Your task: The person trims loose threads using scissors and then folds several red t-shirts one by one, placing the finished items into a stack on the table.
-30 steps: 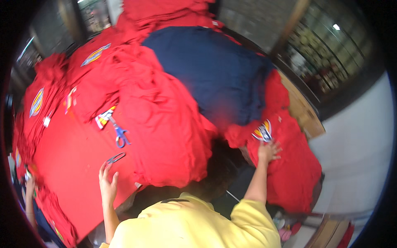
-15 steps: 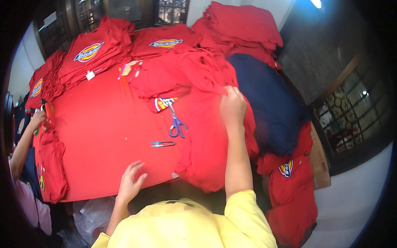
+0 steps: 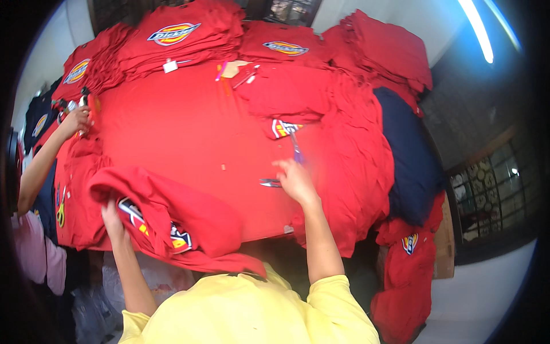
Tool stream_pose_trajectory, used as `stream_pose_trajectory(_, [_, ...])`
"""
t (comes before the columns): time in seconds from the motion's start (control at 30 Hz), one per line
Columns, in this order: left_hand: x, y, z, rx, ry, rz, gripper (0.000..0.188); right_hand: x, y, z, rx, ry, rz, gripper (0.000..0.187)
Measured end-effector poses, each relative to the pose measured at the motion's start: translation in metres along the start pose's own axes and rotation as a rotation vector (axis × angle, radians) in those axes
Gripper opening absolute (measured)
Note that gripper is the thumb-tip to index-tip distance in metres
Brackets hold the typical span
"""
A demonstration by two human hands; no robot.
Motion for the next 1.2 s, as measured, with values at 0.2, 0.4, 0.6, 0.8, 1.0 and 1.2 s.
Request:
stream_pose_trajectory(0.2, [0.016, 0.035, 0.054, 0.958, -0.261, -0.552, 0.06, 0.001, -0.031, -0.06, -0.076, 0.153, -0.044, 0.036])
stream_pose_trajectory(0.4, [-0.005, 0.007, 0.026, 1.158, -0.263, -0.73, 0.024, 0.045, -0.04, -0.045, -0.426, -0.296, 0.134, 0.028])
stream_pose_trajectory(0.6, [-0.032, -0.012, 0.009, 0.964, -0.07, -0.412, 0.011, 0.064, -0.04, -0.032, -0.471, -0.436, -0.151, 0.027])
stream_pose_trajectory(0.8, [-0.053, 0.019, -0.023, 1.648, 0.487, -0.17, 0.046, -0.04, 0.147, -0.143, -0.231, 0.846, 0.337, 0.049])
stream_pose_trajectory(1.0, [-0.086, -0.047, 0.061, 0.452, 0.047, 0.159, 0.023, -0.016, 0.135, -0.088, 1.232, 0.781, -0.026, 0.034])
stream_pose_trajectory(1.2, [-0.132, -0.054, 0.041, 0.103, 0.16, 0.005, 0.026, -0.072, 0.172, -0.127, 1.948, 0.957, -0.33, 0.04])
Point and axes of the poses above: each hand's wrist, its own x-axis towards the middle knuckle, its own z-axis out of the back of the hand, y = z × x, the point moved 7 cm from there along x, towards the middle knuckle, and after that the axes turned 4 degrees about x, right-handed, at the moved point
